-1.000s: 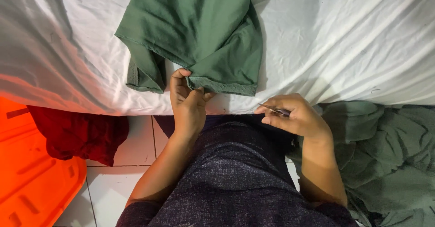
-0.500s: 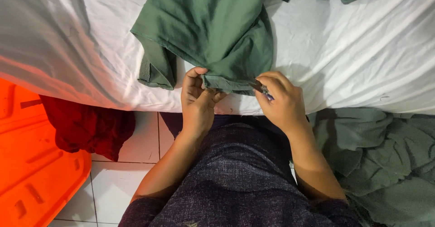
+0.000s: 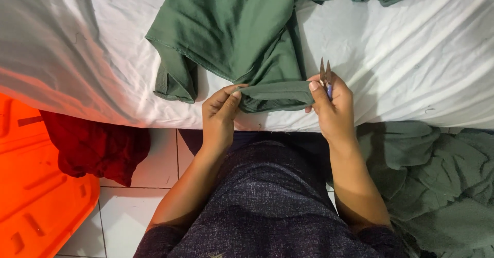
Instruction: A person is performing quality control on a green garment by inspecting seams and using a thread trimmer to remove loose threads.
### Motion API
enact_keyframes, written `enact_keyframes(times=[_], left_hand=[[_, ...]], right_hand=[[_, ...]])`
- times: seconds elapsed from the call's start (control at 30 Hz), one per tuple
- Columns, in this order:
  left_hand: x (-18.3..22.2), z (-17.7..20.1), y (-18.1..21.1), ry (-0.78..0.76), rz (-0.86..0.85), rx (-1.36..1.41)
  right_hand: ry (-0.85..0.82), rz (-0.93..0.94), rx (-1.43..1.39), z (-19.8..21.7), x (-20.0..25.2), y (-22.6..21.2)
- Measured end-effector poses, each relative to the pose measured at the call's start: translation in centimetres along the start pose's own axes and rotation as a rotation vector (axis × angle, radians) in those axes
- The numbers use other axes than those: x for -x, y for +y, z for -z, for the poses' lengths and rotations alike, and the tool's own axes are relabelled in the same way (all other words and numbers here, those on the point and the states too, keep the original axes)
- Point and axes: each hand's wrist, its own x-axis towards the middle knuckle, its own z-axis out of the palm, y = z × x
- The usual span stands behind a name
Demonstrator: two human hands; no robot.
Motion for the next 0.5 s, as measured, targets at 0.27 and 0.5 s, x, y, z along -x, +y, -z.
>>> enact_keyframes(times=[0.27,0.5], left_hand=[[-0.2,-1.2,1.7,-0.074,0.036,0.027],[-0.8,-0.1,-0.1,-0.071,0.067,0.042]], right_hand=[[0.053,-0.039,-0.145,-0.1,-0.1,0.7],[0.075,0.021,-0.175,0.0,0.0,1.8]])
